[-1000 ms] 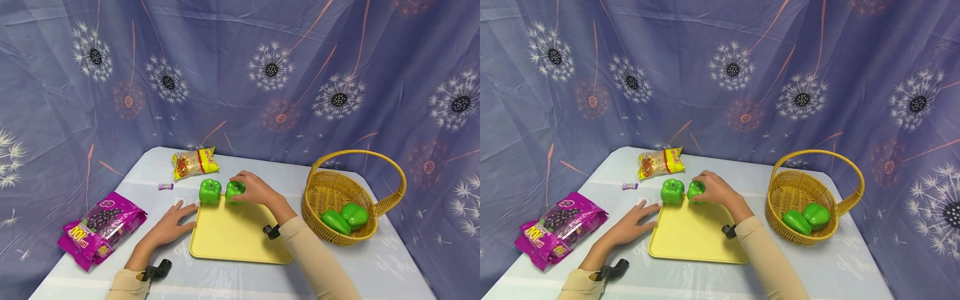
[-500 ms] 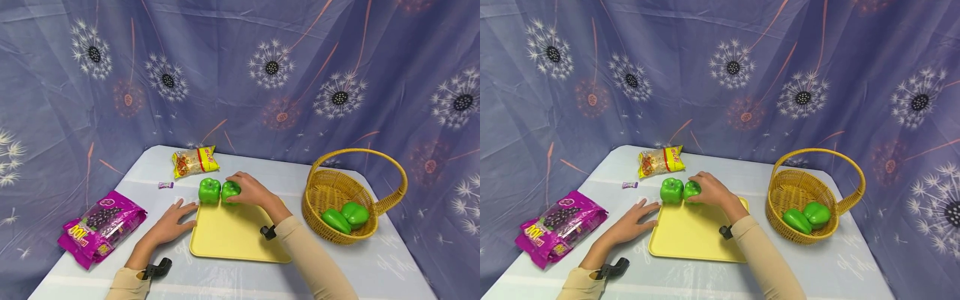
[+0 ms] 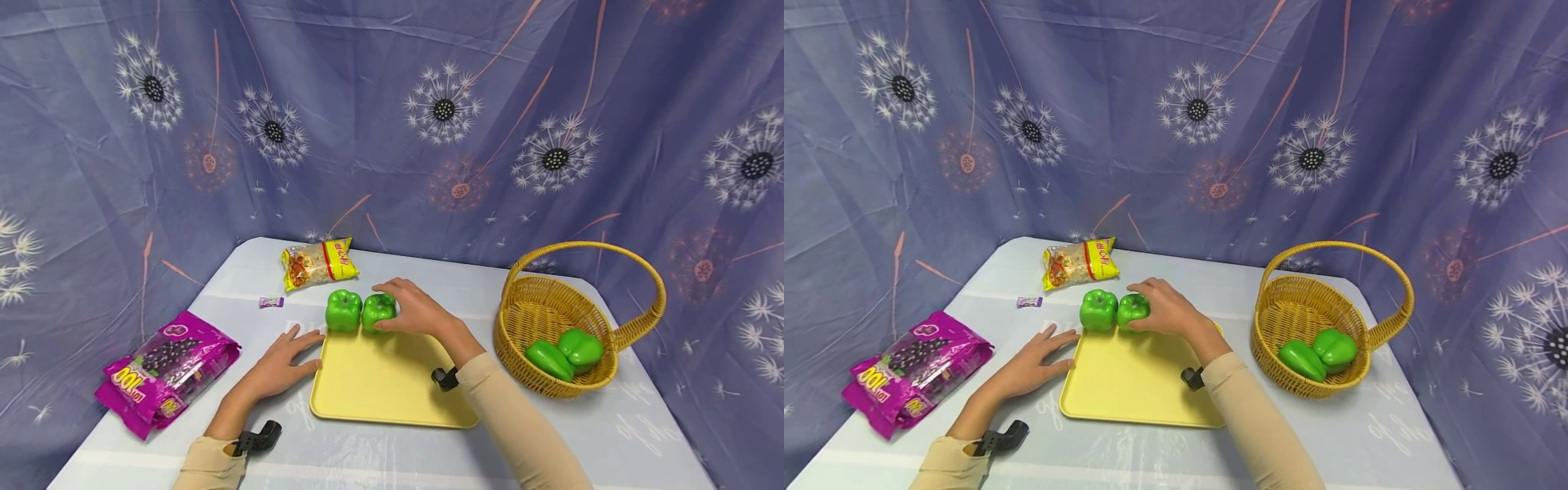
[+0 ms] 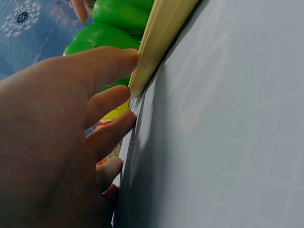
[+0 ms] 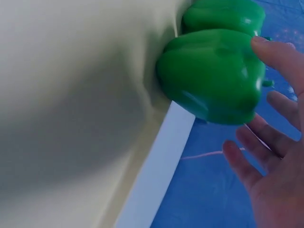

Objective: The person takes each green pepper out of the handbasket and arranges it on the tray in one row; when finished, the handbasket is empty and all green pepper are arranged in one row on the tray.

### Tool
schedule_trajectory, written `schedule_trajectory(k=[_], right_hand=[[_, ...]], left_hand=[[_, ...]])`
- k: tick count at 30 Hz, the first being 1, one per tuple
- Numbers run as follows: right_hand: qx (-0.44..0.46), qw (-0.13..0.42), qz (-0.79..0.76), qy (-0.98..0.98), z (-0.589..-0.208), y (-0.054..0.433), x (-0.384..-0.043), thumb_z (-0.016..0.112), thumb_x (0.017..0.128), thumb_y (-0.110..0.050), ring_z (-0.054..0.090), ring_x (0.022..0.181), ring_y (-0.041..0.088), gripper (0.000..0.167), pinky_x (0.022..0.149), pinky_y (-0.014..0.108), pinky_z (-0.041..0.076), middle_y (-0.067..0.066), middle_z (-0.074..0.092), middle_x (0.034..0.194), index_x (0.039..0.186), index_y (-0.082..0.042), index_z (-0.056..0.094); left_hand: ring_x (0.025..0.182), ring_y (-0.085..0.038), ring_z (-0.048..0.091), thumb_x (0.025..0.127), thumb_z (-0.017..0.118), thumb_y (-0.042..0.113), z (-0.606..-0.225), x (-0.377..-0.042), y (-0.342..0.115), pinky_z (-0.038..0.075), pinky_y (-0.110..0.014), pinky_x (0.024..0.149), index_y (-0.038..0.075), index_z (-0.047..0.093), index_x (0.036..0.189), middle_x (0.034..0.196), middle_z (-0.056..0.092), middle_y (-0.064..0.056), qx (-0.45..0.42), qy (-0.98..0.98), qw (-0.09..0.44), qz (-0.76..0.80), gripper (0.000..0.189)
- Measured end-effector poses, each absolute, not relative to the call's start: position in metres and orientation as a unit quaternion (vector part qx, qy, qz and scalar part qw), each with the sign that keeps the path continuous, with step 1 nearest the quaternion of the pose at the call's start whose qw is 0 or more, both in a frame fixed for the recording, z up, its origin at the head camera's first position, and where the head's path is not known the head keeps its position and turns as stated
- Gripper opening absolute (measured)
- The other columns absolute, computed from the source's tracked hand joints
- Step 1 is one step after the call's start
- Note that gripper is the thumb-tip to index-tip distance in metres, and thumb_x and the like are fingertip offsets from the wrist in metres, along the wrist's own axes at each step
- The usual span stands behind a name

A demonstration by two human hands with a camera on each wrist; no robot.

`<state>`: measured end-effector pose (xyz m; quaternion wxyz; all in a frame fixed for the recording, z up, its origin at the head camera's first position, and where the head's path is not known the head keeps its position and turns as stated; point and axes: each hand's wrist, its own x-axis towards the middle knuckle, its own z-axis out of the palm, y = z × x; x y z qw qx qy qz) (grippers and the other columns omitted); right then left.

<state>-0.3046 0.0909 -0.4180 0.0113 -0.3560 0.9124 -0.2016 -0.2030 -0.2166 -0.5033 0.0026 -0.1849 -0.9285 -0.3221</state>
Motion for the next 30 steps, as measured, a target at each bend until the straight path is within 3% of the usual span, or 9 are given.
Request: schedule_trajectory(k=[6,13,22,30], right_hand=[[-0.358,-0.005,-0.206,0.911,-0.403,0.107,-0.301,0.074,0.079,-0.050,0.042,0.125,0.014,0.064,0.101,0.038,0.040,-0.007,0.048,0.134,0.136,-0.029,0.053],[-0.380,-0.028,-0.218,0.899,-0.382,0.132,-0.297,0.073,0.083,-0.043,0.048,0.120,0.013,0.051,0.099,0.038,0.042,-0.009,0.055,0.126,0.129,-0.026,0.060],[-0.366,-0.021,-0.210,0.906,-0.366,0.174,-0.288,0.070,0.086,-0.045,0.051,0.114,0.014,0.047,0.092,0.039,0.046,-0.006,0.055,0.126,0.128,-0.024,0.060],[-0.335,-0.015,-0.199,0.921,-0.361,0.206,-0.279,0.072,0.086,-0.041,0.042,0.127,0.022,0.046,0.101,0.048,0.039,-0.002,0.051,0.133,0.127,-0.025,0.061]], left_hand=[[0.141,-0.043,0.015,0.090,0.065,0.041,-0.502,-0.203,-0.216,0.009,-0.060,0.112,0.016,0.053,0.139,0.145,0.046,-0.008,-0.188,-0.928,0.010,-0.322,0.056],[0.140,-0.045,0.015,0.091,0.064,0.041,-0.502,-0.203,-0.216,0.008,-0.060,0.112,0.015,0.053,0.139,0.143,0.047,-0.009,-0.191,-0.926,0.015,-0.325,0.056],[0.140,-0.045,0.016,0.091,0.064,0.041,-0.504,-0.202,-0.215,0.009,-0.060,0.112,0.016,0.055,0.138,0.142,0.048,-0.009,-0.194,-0.925,0.019,-0.326,0.054],[0.140,-0.044,0.017,0.090,0.066,0.040,-0.506,-0.203,-0.216,0.008,-0.059,0.112,0.015,0.055,0.138,0.142,0.049,-0.010,-0.197,-0.925,0.023,-0.323,0.054]])
